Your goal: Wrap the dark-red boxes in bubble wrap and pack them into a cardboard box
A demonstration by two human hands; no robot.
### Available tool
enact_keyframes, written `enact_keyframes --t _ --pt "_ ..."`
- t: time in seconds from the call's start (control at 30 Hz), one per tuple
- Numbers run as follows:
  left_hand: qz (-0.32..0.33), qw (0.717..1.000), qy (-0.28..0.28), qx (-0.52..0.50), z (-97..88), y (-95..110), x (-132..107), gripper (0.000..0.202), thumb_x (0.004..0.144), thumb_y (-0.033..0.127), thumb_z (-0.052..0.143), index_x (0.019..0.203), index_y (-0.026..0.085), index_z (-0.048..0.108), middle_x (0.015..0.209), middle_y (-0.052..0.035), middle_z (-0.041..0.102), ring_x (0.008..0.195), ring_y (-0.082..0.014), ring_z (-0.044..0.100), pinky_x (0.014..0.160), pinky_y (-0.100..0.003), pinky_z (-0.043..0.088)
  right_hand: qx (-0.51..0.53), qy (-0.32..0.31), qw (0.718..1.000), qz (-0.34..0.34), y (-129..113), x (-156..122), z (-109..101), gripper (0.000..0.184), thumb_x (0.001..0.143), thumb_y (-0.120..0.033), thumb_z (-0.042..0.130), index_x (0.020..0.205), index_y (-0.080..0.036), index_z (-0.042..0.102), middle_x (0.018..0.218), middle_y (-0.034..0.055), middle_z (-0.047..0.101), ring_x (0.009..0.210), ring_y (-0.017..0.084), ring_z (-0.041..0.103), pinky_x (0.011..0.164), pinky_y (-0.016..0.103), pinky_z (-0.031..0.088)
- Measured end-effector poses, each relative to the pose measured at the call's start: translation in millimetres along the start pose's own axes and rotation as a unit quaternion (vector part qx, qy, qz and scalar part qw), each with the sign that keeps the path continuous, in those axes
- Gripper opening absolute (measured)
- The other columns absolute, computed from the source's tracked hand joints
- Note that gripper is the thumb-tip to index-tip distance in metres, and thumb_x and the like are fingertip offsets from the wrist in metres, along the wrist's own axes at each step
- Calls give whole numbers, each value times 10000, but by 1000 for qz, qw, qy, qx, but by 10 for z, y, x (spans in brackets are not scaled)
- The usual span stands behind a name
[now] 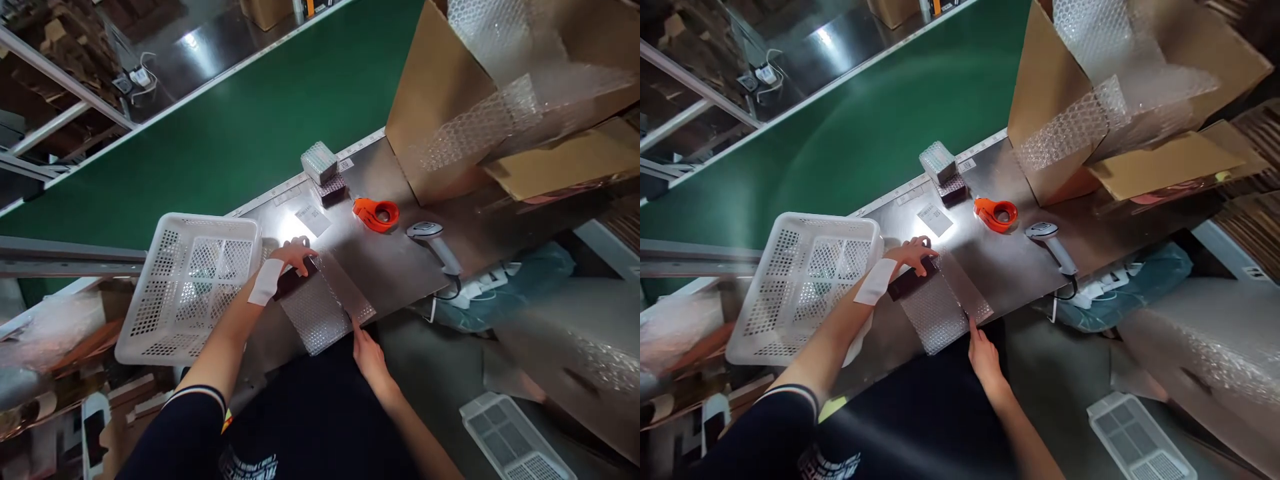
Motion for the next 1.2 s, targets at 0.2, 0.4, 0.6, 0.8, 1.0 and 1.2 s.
enact_keyframes --t 0.2,0.4,0.6,0.8,1.0,1.2 --pt "-3 1000 -1 3 38 -23 52 867 676 375 895 1485 404 586 1707 -58 267 1539 -421 260 1226 -563 321 89 80 993 -8 638 -553 140 581 1013 -328 302 1534 -223 537 1192 129 737 1030 269 755 894 398 613" --pt "-39 996 61 -43 175 -14 -132 984 752 358 849 1622 338 389 1734 -120 243 1574 -374 280 1243 -508 323 126 217 967 39 469 -148 -567 498 1018 -415 340 1417 -198 542 1364 157 645 1202 290 686 950 435 588" --pt "-186 953 213 -107 736 -91 -606 1066 858 485 782 1680 163 185 1598 -224 447 1472 -358 451 1175 -470 406 1 115 988 103 -17 522 -921 516 983 -366 619 1451 -160 550 1403 177 639 1198 300 692 907 364 547" --pt "-214 932 288 -56 921 -19 -641 693 973 318 637 1603 178 385 1478 -186 570 1365 -333 547 1096 -464 479 -20 120 991 61 -117 706 -1611 287 1032 -285 536 1198 -138 718 1125 155 770 1130 294 723 844 313 507" --pt "-244 911 324 -77 845 26 -647 659 947 276 646 1577 229 460 1470 -164 598 1361 -342 577 1068 -469 533 -27 224 974 -20 -488 650 -2415 220 944 -262 537 1016 -169 723 942 115 766 905 273 730 765 325 496" --pt "-259 899 347 -58 941 51 -609 576 952 313 581 1522 374 525 1476 -73 625 1355 -325 607 1068 -482 549 176 500 838 -129 -230 -95 -3630 240 818 -430 541 866 -208 617 750 59 676 697 229 622 672 331 495"
Point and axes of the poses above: each hand's wrist, its own x-axis towards the middle knuckle, its own z-axis out of the palm, y = z × x, the point moved 9 cm from there along x, towards the middle knuckle
